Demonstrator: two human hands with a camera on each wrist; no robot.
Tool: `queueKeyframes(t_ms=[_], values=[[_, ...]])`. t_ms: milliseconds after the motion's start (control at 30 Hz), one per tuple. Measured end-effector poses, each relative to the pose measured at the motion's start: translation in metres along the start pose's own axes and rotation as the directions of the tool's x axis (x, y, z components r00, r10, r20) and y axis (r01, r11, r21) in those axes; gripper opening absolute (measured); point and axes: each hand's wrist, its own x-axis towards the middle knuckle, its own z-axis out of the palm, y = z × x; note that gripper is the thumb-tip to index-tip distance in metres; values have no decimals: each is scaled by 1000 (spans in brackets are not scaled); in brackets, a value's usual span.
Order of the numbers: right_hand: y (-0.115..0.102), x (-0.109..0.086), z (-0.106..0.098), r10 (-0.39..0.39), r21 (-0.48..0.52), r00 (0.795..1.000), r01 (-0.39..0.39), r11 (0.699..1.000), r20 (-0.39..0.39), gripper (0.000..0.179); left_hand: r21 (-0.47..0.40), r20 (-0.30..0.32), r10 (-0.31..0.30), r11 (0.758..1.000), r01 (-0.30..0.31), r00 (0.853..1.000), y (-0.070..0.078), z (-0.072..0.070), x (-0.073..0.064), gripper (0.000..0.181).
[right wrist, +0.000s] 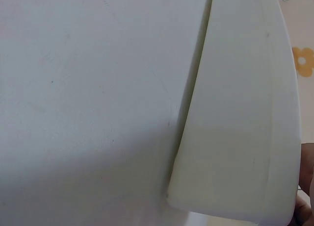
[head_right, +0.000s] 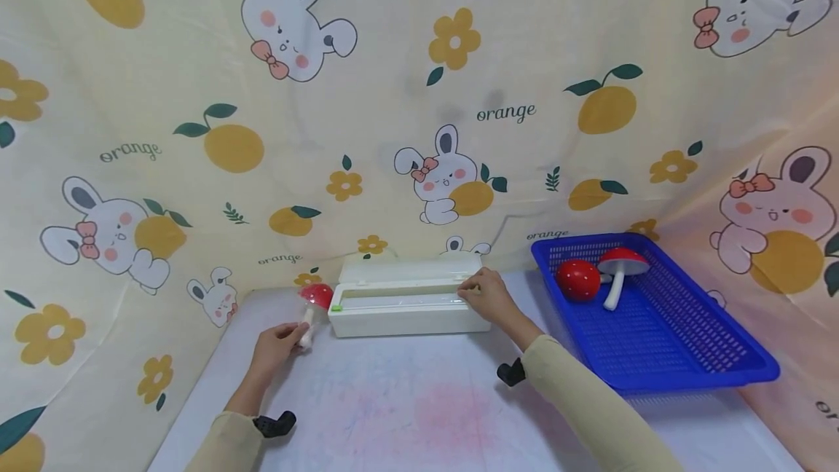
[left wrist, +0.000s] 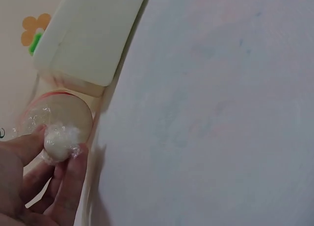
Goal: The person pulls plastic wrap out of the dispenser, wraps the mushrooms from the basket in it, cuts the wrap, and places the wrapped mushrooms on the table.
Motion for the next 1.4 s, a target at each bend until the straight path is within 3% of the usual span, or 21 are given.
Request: queueKeyframes(t_ms=[100, 300, 500, 833, 967, 1167, 1233, 1300, 1400], values=[[-1, 0, 1, 12, 7, 1000, -12, 1000, 1, 12, 15, -2, -8, 1000, 8, 1000, -1, 2, 0, 50], [0, -1, 1, -17, 13, 1000, 17, 1000, -15, 9, 129, -35, 17, 992, -12, 999, 0, 3, -3, 50], [5, -2, 3, -49, 31, 997, 51, 998, -66, 5, 157, -83, 29, 987, -16, 996, 4, 4, -6, 51], [14, -1, 7, -18, 130, 988, 39, 991, -155, 10, 257, -222, 81, 966, -22, 972, 12, 3, -11, 64], [14, 0, 6, 16, 169, 984, 15, 986, -177, 13, 277, -272, 145, 959, -67, 951, 16, 6, -12, 63], [13, 0, 6, 47, 191, 980, -9, 981, -193, 15, 386, -325, 326, 903, -190, 888, 29, 19, -12, 58], [14, 0, 7, 47, 192, 980, -9, 981, -194, 15, 407, -311, 389, 879, -248, 867, 34, 24, -13, 50], [14, 0, 8, 45, 192, 979, -6, 981, -198, 15, 412, -280, 435, 859, -302, 856, 40, 30, -13, 42], [14, 0, 8, 39, 195, 978, 1, 981, -205, 13, 393, -219, 474, 843, -368, 853, 49, 37, -13, 32]])
